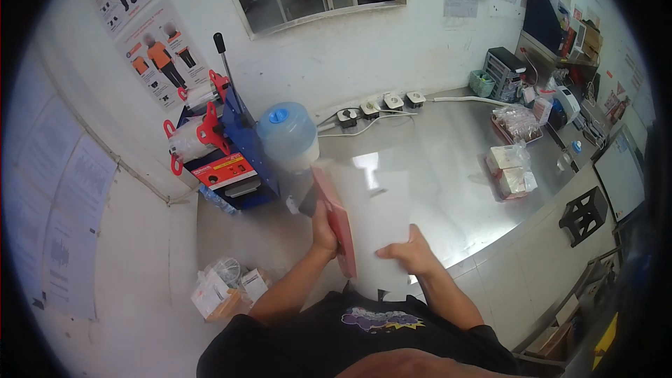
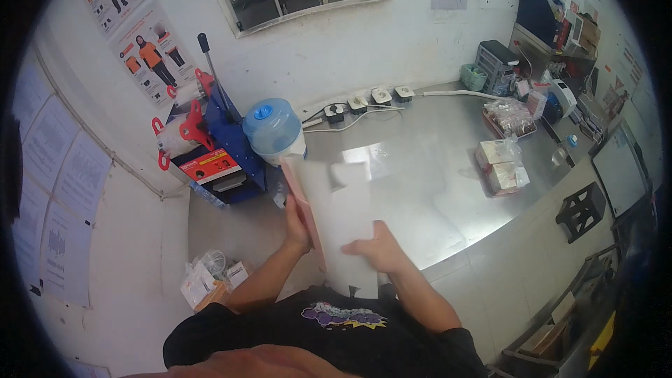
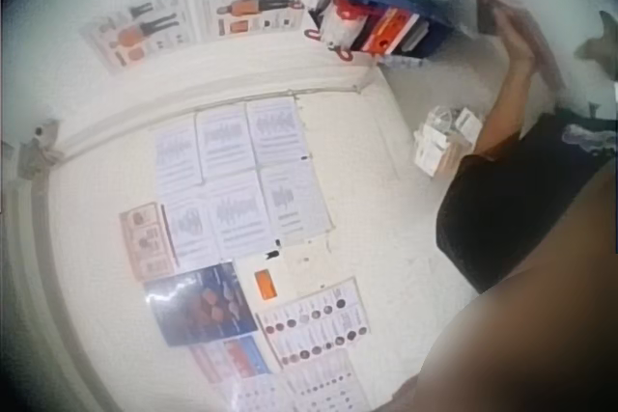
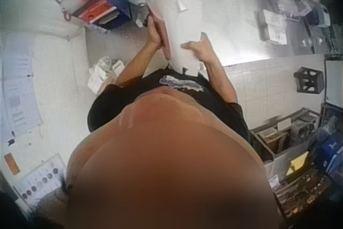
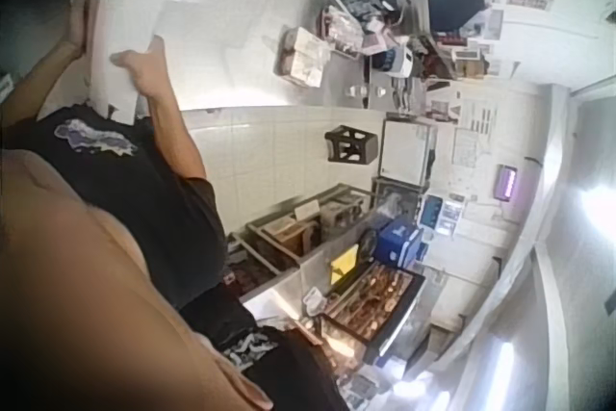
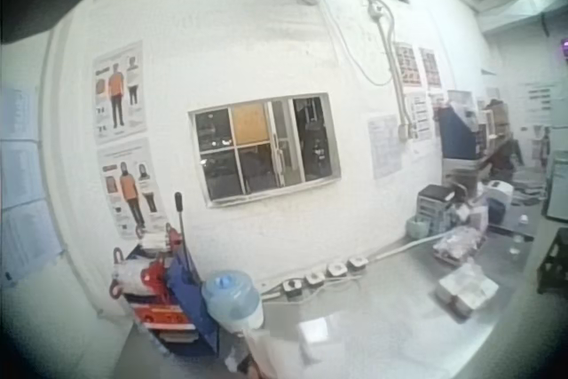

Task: The person assembles red and white cardboard boxes by folding flat sheets into shape. They handle the boxes one at a time, folding the flaps and securing the structure. The person also briefly handles a white egg from a cooler and a green packet before returning to box assembly.

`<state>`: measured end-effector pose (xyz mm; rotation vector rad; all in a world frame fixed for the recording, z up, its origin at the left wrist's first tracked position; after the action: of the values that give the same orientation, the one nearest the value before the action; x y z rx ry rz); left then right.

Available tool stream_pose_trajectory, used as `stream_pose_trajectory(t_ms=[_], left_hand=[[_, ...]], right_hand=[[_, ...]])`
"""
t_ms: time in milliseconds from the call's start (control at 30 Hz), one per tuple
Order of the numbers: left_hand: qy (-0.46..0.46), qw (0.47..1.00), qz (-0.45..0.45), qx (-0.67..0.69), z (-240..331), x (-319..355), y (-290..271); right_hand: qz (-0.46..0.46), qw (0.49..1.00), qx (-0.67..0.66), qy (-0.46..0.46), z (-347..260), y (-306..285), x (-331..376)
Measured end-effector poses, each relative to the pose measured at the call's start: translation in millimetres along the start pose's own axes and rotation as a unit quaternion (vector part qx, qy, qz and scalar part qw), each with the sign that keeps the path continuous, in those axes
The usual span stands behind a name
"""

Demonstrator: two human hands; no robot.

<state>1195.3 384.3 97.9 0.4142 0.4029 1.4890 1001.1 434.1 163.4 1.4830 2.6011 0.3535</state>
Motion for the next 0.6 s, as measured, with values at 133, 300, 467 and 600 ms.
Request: stream_pose_trajectory(t_ms=[133, 300, 467, 600], left_hand=[[0.015, 0.996, 0.012, -0.085, -19.4, -8.2, -23.7], [-0.057, 0.997, 0.056, 0.021, 3.4, 0.3, -6.3], [-0.076, 0.993, -0.09, 0.002, -4.8, -10.1, -48.5], [-0.092, 0.981, -0.168, 0.025, 1.0, -15.7, -54.3]], right_hand=[[-0.004, 1.0, -0.007, 0.014, 2.4, 1.3, -3.6], [0.083, 0.996, -0.011, 0.001, 6.3, -21.6, -4.4], [0.135, 0.989, -0.055, 0.0, 4.7, -50.1, 2.4], [0.167, 0.985, -0.051, 0.008, -2.3, -48.2, 2.5]])
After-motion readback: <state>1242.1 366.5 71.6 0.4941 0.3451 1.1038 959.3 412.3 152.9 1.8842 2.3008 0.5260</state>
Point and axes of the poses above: each hand's wrist, its own x-axis away from the middle knuckle, its own y-axis out of the palm, z = x × y, the point moved 3 cm from there along -x, towards the middle knuckle, and after that the axes turned 5 degrees about -z, right-handed, at the moved point
